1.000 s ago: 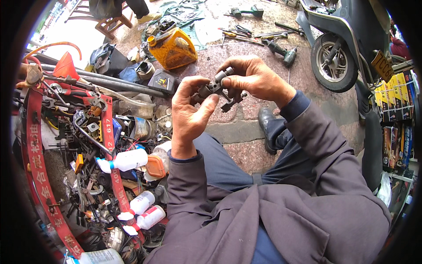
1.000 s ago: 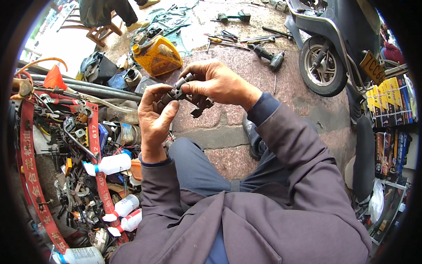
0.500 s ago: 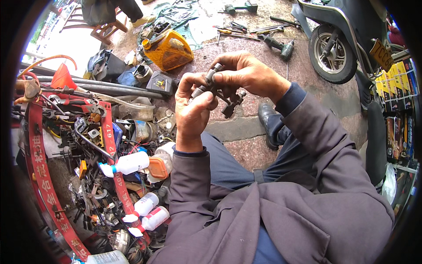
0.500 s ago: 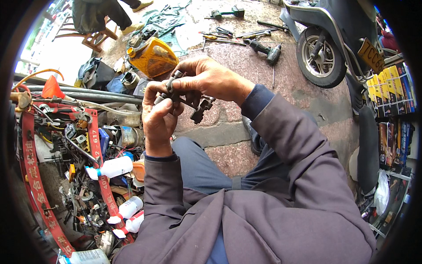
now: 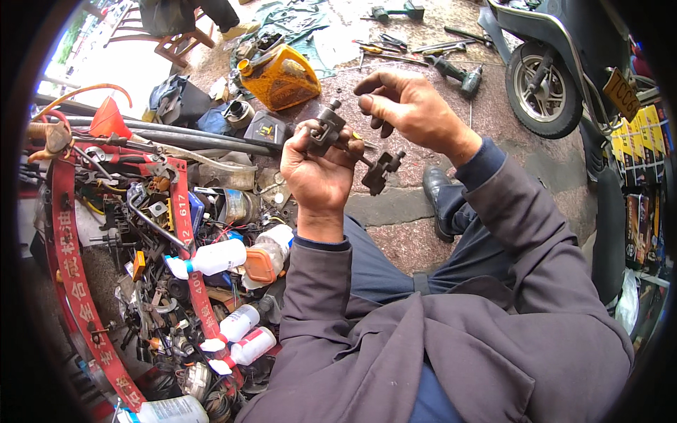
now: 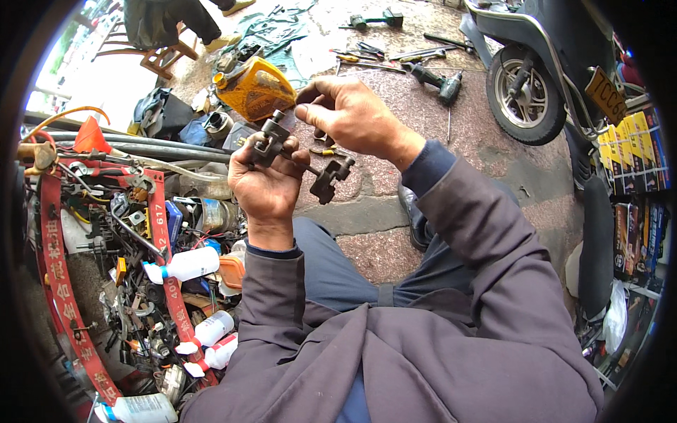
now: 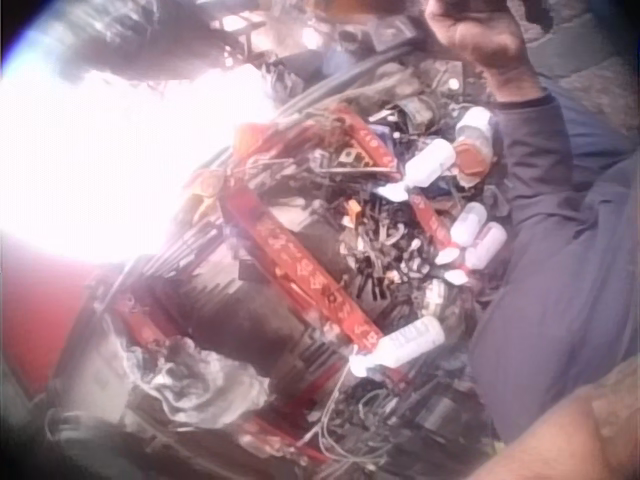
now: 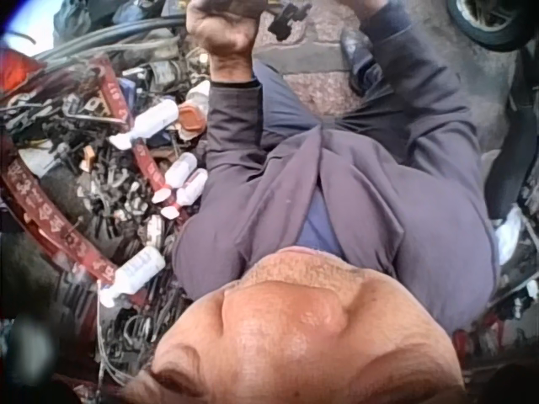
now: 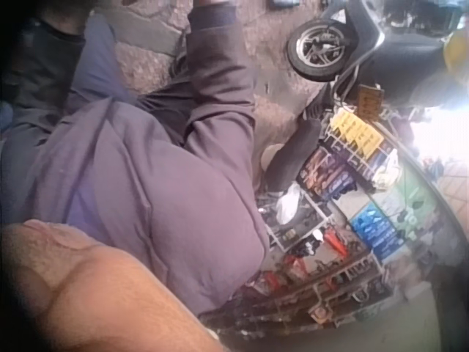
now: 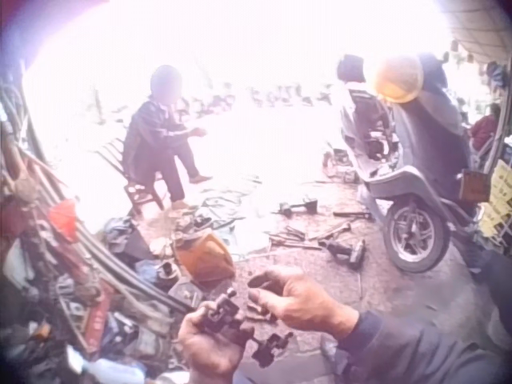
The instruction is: The person removes a metal cover from a scooter engine, then handles and inspects several small engine components including a carburetor and a spark plug. They use a wrench to tighten a bolt on the carburetor and place the parts on a red workbench.
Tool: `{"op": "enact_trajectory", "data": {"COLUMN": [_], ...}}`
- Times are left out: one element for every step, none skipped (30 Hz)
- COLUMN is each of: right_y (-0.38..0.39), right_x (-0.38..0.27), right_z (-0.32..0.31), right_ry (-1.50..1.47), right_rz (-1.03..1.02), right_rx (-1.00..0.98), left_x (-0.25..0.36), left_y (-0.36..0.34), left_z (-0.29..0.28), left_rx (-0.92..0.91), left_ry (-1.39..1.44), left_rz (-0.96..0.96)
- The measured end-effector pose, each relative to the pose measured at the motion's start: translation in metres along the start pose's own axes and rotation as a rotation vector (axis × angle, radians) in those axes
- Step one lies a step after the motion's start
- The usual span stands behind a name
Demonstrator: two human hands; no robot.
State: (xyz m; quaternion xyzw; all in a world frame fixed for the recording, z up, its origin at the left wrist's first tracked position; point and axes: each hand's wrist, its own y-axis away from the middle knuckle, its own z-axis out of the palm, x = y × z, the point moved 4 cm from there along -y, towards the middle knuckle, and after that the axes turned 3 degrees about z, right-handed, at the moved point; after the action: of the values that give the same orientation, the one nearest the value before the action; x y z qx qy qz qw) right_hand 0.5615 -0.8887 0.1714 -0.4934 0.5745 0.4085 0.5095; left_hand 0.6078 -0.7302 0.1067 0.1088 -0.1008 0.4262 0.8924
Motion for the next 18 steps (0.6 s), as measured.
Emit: {"op": "enact_trajectory", "data": {"right_y": [0.001, 0.001, 0.002, 0.003, 0.003, 0.004, 0.004, 0.006, 0.009, 0.008, 0.008, 0.008, 0.008, 0.008, 0.008, 0.008, 0.008, 0.008], "right_x": [0.000, -0.003, -0.005, -0.006, -0.007, -0.008, -0.010, -0.014, -0.018, -0.017, -0.015, -0.014, -0.013, -0.012, -0.012, -0.012, -0.011, -0.011], "right_z": [0.001, 0.003, 0.006, 0.008, 0.011, 0.014, 0.017, 0.019, 0.022, 0.023, 0.024, 0.025, 0.026, 0.027, 0.027, 0.027, 0.027, 0.027], "right_ry": [0.039, 0.146, 0.115, 0.134, 0.172, 0.231, 0.293, 0.365, 0.496, 0.499, 0.509, 0.509, 0.509, 0.506, 0.509, 0.508, 0.503, 0.516], "right_rz": [-0.022, -0.119, -0.169, -0.217, -0.236, -0.278, -0.315, -0.418, -0.557, -0.493, -0.428, -0.404, -0.380, -0.354, -0.352, -0.346, -0.341, -0.334], "right_rx": [0.005, 0.027, 0.004, 0.001, -0.013, -0.038, -0.064, -0.074, -0.046, -0.079, -0.112, -0.120, -0.129, -0.143, -0.146, -0.152, -0.163, -0.167], "left_x": [0.000, 0.000, -0.001, -0.001, -0.003, -0.004, -0.006, -0.007, -0.009, -0.012, -0.014, -0.017, -0.018, -0.020, -0.020, -0.020, -0.019, -0.019], "left_y": [0.000, 0.000, 0.000, 0.000, 0.001, 0.001, 0.001, 0.002, 0.002, 0.003, 0.003, 0.004, 0.004, 0.004, 0.003, 0.002, 0.001, 0.000], "left_z": [-0.001, -0.002, -0.002, 0.000, 0.001, 0.004, 0.005, 0.006, 0.006, 0.005, 0.006, 0.006, 0.004, 0.001, -0.002, -0.002, -0.002, -0.004], "left_rx": [0.014, 0.027, 0.024, -0.002, -0.026, -0.071, -0.056, -0.034, -0.012, 0.021, 0.005, -0.012, -0.026, -0.010, -0.013, -0.099, -0.213, -0.238], "left_ry": [0.011, -0.007, -0.002, 0.004, 0.003, 0.012, -0.011, -0.042, -0.073, -0.131, -0.127, -0.123, -0.144, -0.141, -0.096, -0.055, -0.029, -0.025], "left_rz": [-0.012, -0.010, -0.012, -0.021, -0.040, -0.070, -0.063, -0.051, -0.040, -0.032, -0.050, -0.066, -0.071, -0.053, -0.071, -0.082, -0.092, -0.108]}}
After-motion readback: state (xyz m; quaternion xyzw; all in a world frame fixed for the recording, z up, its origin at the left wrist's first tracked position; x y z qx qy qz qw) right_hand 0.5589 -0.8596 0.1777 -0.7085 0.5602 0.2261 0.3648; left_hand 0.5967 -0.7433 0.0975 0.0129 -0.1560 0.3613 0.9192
